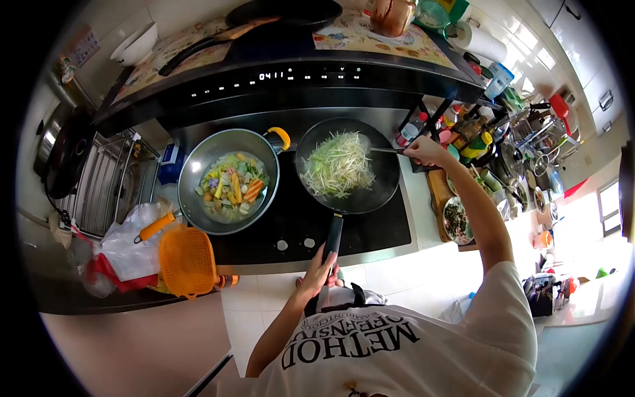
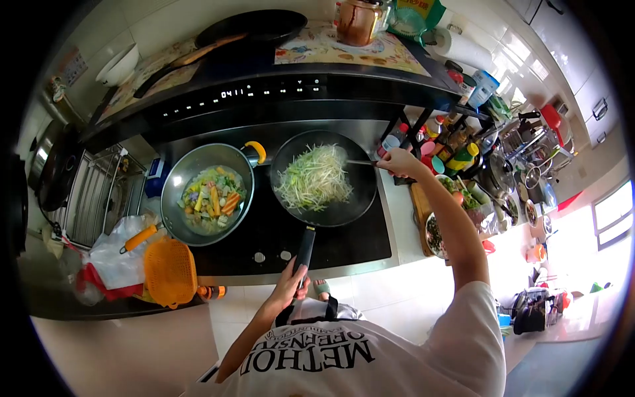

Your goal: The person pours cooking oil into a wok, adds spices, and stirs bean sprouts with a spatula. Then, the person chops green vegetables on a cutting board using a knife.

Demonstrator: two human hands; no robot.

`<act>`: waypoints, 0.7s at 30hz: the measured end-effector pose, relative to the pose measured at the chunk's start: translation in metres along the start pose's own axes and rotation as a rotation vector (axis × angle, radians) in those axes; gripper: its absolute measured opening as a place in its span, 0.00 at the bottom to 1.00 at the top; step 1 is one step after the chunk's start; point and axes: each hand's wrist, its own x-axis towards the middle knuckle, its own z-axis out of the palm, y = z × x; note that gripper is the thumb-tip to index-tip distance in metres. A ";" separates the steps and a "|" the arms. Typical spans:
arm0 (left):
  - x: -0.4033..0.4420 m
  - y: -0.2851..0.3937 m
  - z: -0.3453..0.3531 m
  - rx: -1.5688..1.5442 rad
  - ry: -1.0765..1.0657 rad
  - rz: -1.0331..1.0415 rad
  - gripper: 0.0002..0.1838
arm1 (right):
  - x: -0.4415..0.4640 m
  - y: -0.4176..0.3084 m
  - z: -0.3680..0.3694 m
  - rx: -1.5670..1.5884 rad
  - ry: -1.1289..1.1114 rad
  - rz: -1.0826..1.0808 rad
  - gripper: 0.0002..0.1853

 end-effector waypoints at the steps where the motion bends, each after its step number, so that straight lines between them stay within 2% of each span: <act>1: -0.004 0.002 0.002 0.006 -0.002 0.002 0.29 | 0.016 0.002 0.010 -0.039 0.045 -0.098 0.18; 2: -0.005 0.003 0.003 0.010 -0.005 0.004 0.27 | 0.029 0.006 0.016 -0.078 0.091 -0.195 0.17; 3: -0.003 0.004 0.003 0.018 0.000 0.012 0.26 | 0.029 -0.003 0.018 -0.247 0.143 -0.408 0.15; 6: -0.004 0.000 0.004 0.005 0.018 0.017 0.24 | -0.006 -0.041 0.022 -0.650 0.255 -0.475 0.13; 7: -0.004 0.000 0.005 -0.016 0.023 0.017 0.24 | -0.019 -0.047 0.021 -0.755 0.239 -0.557 0.13; 10: -0.008 -0.001 0.010 -0.026 0.048 0.018 0.25 | -0.068 -0.068 0.024 -0.800 0.261 -0.556 0.11; 13: -0.001 -0.007 0.007 -0.001 0.027 0.055 0.27 | -0.112 -0.077 0.011 -0.827 0.271 -0.468 0.10; 17: 0.000 -0.008 0.006 -0.011 0.041 0.012 0.28 | -0.094 -0.032 -0.013 -0.485 0.285 -0.284 0.13; 20: -0.001 -0.007 0.006 -0.006 0.050 0.007 0.28 | -0.038 0.027 -0.009 -0.476 0.315 -0.292 0.16; 21: -0.001 -0.007 0.006 0.003 0.051 0.008 0.28 | -0.017 0.035 -0.010 -0.498 0.227 -0.292 0.15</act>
